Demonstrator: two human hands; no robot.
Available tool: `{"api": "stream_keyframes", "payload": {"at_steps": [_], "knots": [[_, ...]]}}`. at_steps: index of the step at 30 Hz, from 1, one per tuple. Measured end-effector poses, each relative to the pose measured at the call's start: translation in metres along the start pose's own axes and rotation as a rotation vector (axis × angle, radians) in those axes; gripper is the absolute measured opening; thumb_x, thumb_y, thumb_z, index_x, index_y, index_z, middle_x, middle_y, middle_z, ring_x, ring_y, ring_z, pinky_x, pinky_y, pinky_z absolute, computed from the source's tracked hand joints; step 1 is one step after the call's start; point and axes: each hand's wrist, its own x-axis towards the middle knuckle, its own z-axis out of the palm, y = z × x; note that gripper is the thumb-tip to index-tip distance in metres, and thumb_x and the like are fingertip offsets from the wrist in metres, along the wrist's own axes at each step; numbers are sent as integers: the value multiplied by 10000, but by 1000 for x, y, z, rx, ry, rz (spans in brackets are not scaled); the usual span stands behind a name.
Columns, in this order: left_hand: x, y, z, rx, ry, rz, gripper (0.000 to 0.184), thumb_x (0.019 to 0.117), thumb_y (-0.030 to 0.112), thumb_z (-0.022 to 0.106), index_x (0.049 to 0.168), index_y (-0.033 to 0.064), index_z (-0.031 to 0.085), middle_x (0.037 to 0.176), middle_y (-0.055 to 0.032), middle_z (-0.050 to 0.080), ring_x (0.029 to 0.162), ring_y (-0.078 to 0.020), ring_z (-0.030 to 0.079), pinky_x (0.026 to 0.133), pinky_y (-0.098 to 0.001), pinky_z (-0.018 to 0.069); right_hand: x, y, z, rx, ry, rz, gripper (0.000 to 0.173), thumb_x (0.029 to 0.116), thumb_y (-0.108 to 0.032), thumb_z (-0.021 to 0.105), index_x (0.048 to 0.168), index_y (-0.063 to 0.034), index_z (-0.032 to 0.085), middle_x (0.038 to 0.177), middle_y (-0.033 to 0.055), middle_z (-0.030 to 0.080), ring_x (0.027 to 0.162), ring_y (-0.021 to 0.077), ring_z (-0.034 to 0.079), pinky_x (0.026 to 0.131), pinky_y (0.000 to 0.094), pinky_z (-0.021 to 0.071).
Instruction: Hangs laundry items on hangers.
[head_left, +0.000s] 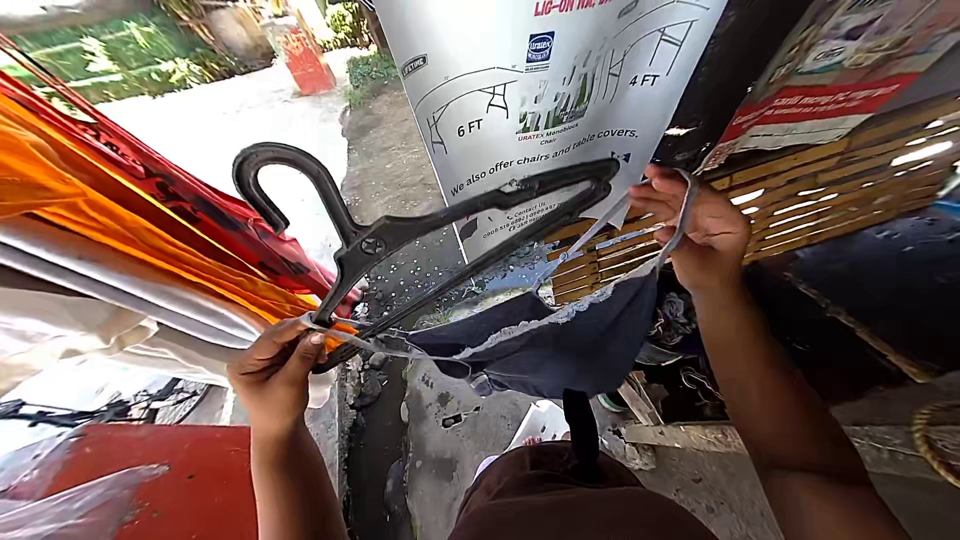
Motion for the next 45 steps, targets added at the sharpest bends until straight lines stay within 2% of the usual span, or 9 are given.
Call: {"api": "stream_keyframes", "payload": {"at_steps": [5, 8, 12, 15, 22, 25, 30, 35, 45], "knots": [[0, 1, 14, -19, -100, 19, 198, 976, 206, 698, 1141, 278, 781, 1054, 177, 741, 781, 70, 662, 676, -109, 550, 42, -48, 13, -265, -295, -97, 478, 933, -330, 743, 1289, -24, 651, 1380, 76, 636, 1342, 155, 549, 1144, 329, 448], [4, 1, 28, -52, -126, 50, 181, 973, 222, 708, 1130, 275, 781, 1065, 165, 741, 809, 59, 672, 690, -115, 558, 57, -71, 27, -680, -493, -142, 460, 922, -367, 696, 1231, -26, 701, 1268, 147, 700, 1221, 290, 636, 1100, 485, 424], [8, 0, 36, -47, -105, 101, 191, 960, 200, 718, 1125, 273, 780, 1063, 154, 747, 855, 40, 686, 740, -138, 569, 66, -80, 28, -787, -606, -78, 273, 871, -280, 705, 1030, -59, 726, 969, 108, 711, 858, 250, 698, 716, 422, 555], [7, 1, 36, -32, -98, 107, 183, 960, 181, 716, 1116, 253, 779, 1056, 150, 747, 847, 41, 684, 737, -138, 570, 70, -82, 16, -658, -649, 91, 201, 855, -255, 719, 988, -105, 724, 811, -7, 687, 721, 74, 646, 647, 270, 546], [15, -3, 30, 4, -48, 112, 143, 956, 255, 726, 1098, 259, 738, 1048, 186, 711, 875, 68, 659, 767, -133, 566, 54, -85, 14, -169, -698, 167, 334, 1012, -330, 584, 1250, -109, 660, 1042, -73, 699, 922, -69, 630, 811, 118, 541], [24, -8, 21, 208, 151, 164, 251, 954, 226, 701, 1166, 93, 693, 1176, 30, 705, 1116, -19, 637, 989, -252, 533, 67, -95, 33, -271, -588, 38, 375, 1068, -354, 511, 1367, -163, 632, 1192, -38, 708, 1032, -77, 622, 906, 111, 508], [22, -11, 4, 247, 439, 76, 317, 949, 135, 627, 1151, -109, 626, 1219, -149, 653, 1148, -104, 628, 982, -271, 531, 132, -116, 61, -615, -446, -161, 391, 1026, -313, 503, 1318, -137, 693, 1078, 34, 726, 923, 35, 657, 810, 230, 551], [-2, -15, -6, 192, 489, -46, 337, 940, 96, 594, 1171, -149, 591, 1178, -148, 653, 1084, -72, 640, 944, -235, 537, 226, -143, 118, -838, -472, -167, 338, 1038, -86, 524, 1343, -8, 649, 1121, 275, 701, 967, 448, 685, 828, 651, 509], [-98, -13, -36, 236, 515, -422, 382, 937, 146, 592, 1212, -119, 597, 1176, -158, 662, 991, -70, 676, 861, -232, 569, 356, -116, 240, -1079, -424, -77, 371, 1039, -52, 461, 1373, 77, 558, 1316, 355, 585, 1266, 521, 555, 1038, 651, 426]]}}
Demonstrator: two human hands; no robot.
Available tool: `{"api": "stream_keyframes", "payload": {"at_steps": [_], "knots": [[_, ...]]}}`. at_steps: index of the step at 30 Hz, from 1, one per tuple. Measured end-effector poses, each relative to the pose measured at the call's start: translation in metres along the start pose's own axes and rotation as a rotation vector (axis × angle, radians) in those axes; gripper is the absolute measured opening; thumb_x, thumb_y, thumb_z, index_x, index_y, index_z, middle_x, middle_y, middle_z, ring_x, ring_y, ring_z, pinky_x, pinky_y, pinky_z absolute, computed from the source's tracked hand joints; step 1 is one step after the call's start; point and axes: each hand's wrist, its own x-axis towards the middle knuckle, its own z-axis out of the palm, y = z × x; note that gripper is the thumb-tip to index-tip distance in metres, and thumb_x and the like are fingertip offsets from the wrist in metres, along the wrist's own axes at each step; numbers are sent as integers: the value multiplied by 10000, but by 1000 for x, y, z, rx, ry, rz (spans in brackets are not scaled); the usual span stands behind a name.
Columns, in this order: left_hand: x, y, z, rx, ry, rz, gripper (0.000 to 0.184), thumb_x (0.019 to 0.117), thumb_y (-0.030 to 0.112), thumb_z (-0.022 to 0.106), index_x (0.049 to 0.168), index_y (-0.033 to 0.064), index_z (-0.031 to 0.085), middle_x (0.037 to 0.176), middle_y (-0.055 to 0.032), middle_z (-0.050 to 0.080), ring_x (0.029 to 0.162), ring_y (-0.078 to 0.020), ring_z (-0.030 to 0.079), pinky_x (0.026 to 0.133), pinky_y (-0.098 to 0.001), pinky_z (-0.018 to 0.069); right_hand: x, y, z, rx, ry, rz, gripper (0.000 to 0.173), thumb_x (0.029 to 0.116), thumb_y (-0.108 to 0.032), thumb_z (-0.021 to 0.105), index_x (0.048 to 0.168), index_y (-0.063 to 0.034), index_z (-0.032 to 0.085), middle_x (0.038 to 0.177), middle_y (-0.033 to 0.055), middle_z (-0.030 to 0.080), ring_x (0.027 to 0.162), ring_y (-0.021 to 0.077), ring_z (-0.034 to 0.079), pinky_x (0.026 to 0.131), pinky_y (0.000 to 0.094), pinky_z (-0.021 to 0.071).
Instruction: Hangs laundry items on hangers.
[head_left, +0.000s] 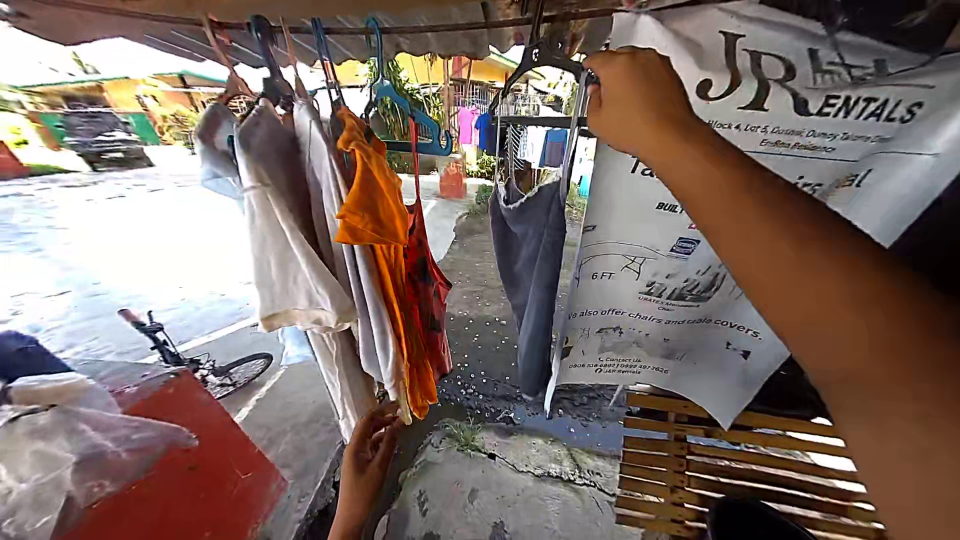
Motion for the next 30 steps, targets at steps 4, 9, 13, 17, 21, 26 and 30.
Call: {"api": "stream_keyframes", "payload": {"at_steps": [4, 9, 13, 17, 21, 26, 30], "knots": [[-37, -7, -33, 86, -56, -156, 374, 972, 139, 580, 1251, -109, 593, 1222, -205, 642, 977, -129, 678, 856, -285, 568, 30, -22, 40, 22, -62, 70, 349, 991, -5, 514, 1313, 120, 563, 1300, 373, 567, 1231, 544, 561, 982, 681, 453], [-83, -17, -73, 142, -79, -349, 356, 1001, 108, 573, 1276, -119, 576, 1194, -231, 639, 942, -145, 676, 850, -303, 562, 34, -50, 78, 123, -15, 117, 407, 1023, -8, 440, 1412, 100, 491, 1356, 351, 541, 1223, 516, 583, 999, 626, 475], [-108, -23, -97, 176, -87, -476, 375, 1032, 146, 544, 1307, -107, 559, 1235, -247, 628, 992, -176, 676, 891, -342, 556, 35, -57, 96, 229, 83, 167, 408, 1003, 5, 457, 1396, 96, 517, 1356, 329, 555, 1214, 491, 598, 994, 609, 483], [-120, -25, -104, 138, -30, -520, 383, 1041, 162, 514, 1315, -104, 546, 1268, -226, 613, 1030, -160, 668, 913, -338, 555, 32, -56, 107, 263, 136, 206, 416, 1003, -9, 460, 1407, 69, 522, 1351, 323, 562, 1203, 474, 611, 980, 600, 495], [-127, -29, -97, 87, 19, -535, 356, 1044, 141, 491, 1300, -101, 545, 1220, -189, 628, 1003, -131, 669, 887, -322, 563, 26, -60, 109, 302, 152, 186, 421, 1006, -12, 458, 1416, 56, 529, 1323, 320, 578, 1189, 479, 612, 973, 597, 493], [-139, -39, -80, -4, 42, -596, 351, 1052, 149, 467, 1304, -86, 538, 1229, -161, 629, 1021, -132, 673, 892, -328, 570, 30, -75, 108, 289, 114, 85, 400, 1027, -39, 459, 1407, 54, 545, 1306, 314, 586, 1175, 478, 615, 968, 600, 490], [-146, -48, -69, -46, 61, -648, 358, 1060, 162, 447, 1311, -81, 528, 1249, -156, 618, 1040, -149, 667, 896, -345, 568, 38, -90, 100, 244, 36, 64, 407, 980, 12, 509, 1378, 95, 536, 1359, 323, 555, 1218, 481, 596, 980, 593, 491]]}}
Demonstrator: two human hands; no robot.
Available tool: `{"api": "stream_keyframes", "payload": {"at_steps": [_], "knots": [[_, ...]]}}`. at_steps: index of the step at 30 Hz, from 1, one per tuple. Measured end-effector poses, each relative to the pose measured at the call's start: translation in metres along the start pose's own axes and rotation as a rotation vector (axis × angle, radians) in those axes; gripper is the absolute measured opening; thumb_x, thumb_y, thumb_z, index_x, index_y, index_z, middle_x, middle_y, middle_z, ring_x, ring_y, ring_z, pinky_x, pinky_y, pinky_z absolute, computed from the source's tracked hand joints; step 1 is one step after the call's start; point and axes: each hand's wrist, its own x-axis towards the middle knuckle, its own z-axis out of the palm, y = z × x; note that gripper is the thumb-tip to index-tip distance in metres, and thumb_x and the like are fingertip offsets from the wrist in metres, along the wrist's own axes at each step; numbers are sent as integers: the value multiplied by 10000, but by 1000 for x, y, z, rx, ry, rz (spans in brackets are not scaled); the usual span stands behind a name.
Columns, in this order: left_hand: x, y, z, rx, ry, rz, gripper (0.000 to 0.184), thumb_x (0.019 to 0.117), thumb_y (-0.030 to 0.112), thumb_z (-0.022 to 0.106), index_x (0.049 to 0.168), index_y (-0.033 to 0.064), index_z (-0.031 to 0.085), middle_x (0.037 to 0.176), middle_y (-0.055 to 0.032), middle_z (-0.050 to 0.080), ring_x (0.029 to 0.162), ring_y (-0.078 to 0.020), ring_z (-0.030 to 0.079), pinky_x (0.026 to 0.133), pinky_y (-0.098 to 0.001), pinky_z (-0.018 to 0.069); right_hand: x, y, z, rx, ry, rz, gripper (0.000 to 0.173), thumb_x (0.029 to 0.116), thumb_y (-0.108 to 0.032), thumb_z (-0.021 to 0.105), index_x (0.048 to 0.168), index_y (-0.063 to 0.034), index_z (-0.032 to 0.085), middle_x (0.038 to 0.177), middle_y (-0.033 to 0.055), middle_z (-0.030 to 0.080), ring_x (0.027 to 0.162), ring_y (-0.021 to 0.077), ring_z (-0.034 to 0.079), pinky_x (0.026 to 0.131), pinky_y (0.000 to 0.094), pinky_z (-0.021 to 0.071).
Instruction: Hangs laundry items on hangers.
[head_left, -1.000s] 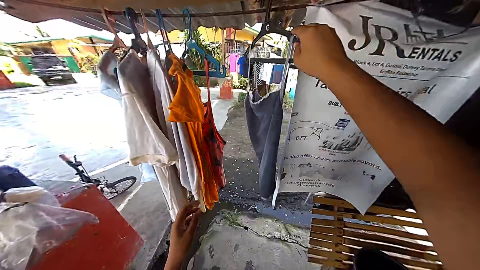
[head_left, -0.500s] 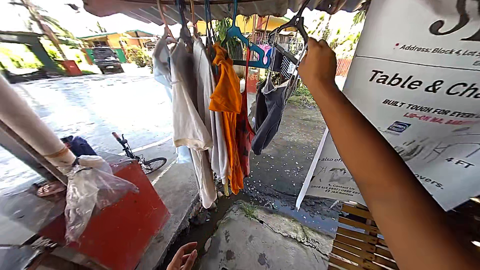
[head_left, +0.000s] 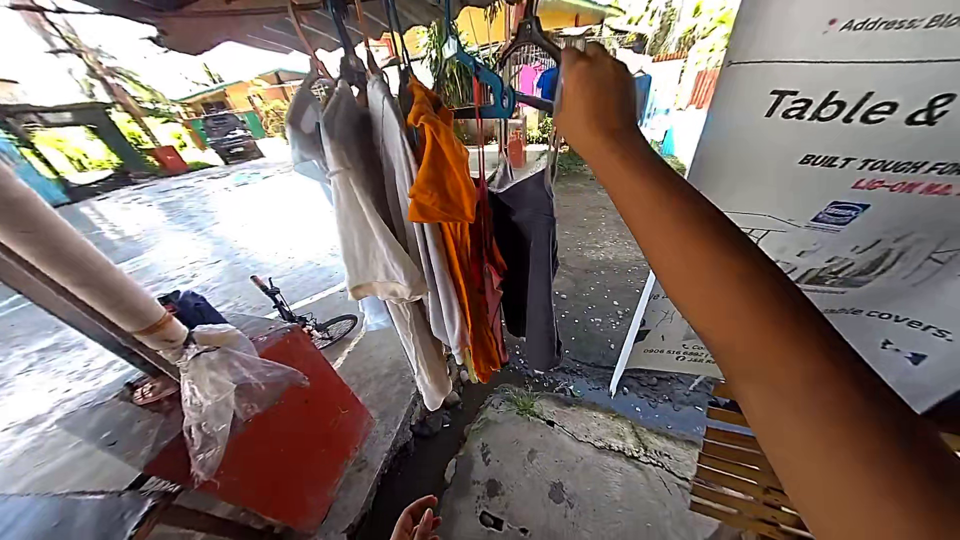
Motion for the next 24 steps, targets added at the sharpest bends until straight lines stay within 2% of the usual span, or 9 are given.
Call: {"api": "stream_keyframes", "payload": {"at_steps": [4, 7, 9, 12, 15, 16, 18, 21, 24], "knots": [[2, -9, 25, 16, -14, -125, 368, 1083, 158, 418, 1349, -89, 477, 1245, -166, 610, 1006, -138, 664, 876, -323, 561, -10, -14, -7, 40, -103, -26, 504, 956, -36, 562, 1452, 31, 505, 1432, 270, 537, 1245, 435, 590, 975, 589, 484], [6, -23, 60, 115, -163, -232, 400, 1099, 172, 381, 1396, -90, 434, 1272, -186, 586, 995, -141, 655, 865, -307, 551, -50, 5, -3, 191, 78, -20, 464, 1013, -356, 588, 1428, -151, 604, 1414, 120, 603, 1288, 303, 573, 1026, 521, 450], [4, -39, 91, 212, -317, -303, 389, 1098, 166, 392, 1386, -89, 452, 1247, -189, 605, 967, -145, 664, 828, -304, 557, -104, 35, 26, 277, 276, -83, 536, 956, -417, 662, 1423, -157, 622, 1477, 117, 564, 1404, 298, 480, 1176, 534, 318], [-1, -60, 144, 391, -663, -357, 399, 1083, 176, 433, 1372, -93, 489, 1251, -204, 629, 985, -173, 671, 837, -334, 561, -239, 115, 80, 469, 137, -87, 678, 839, -295, 823, 1454, -131, 590, 1457, 138, 565, 1303, 272, 550, 1090, 435, 449], [-3, -73, 197, 538, -958, -319, 394, 1063, 174, 484, 1340, -102, 536, 1249, -222, 644, 1013, -203, 677, 868, -363, 562, -402, 205, 120, 695, -379, 351, 739, 946, -143, 727, 1581, -48, 361, 1556, 248, 425, 1381, 379, 503, 1121, 499, 448], [-2, -78, 215, 577, -1039, -298, 385, 1058, 168, 492, 1326, -101, 551, 1236, -221, 650, 1010, -209, 680, 869, -368, 565, -457, 230, 125, 710, -527, 592, 740, 989, -159, 673, 1608, -38, 285, 1577, 259, 392, 1413, 388, 468, 1151, 514, 412], [1, -85, 254, 666, -1197, -288, 373, 1048, 150, 512, 1319, -101, 559, 1252, -241, 640, 1042, -252, 672, 903, -407, 555, -563, 264, 121, 643, -761, 1071, 668, 1046, -248, 585, 1604, -29, 290, 1561, 278, 410, 1425, 418, 447, 1168, 563, 371], [7, -100, 307, 840, -1379, -295, 374, 1043, 134, 539, 1331, -105, 557, 1290, -278, 622, 1109, -324, 659, 969, -461, 528, -719, 258, 106, 538, -999, 1555, 610, 1044, -335, 566, 1512, 33, 429, 1474, 330, 484, 1378, 485, 470, 1138, 643, 358], [6, -123, 358, 956, -1458, -298, 362, 1045, 115, 535, 1326, -113, 557, 1303, -298, 611, 1144, -354, 643, 1002, -470, 506, -826, 215, 90, 736, -1154, 1758, 605, 1042, -304, 591, 1458, 108, 442, 1411, 360, 522, 1344, 488, 501, 1135, 625, 361]]}}
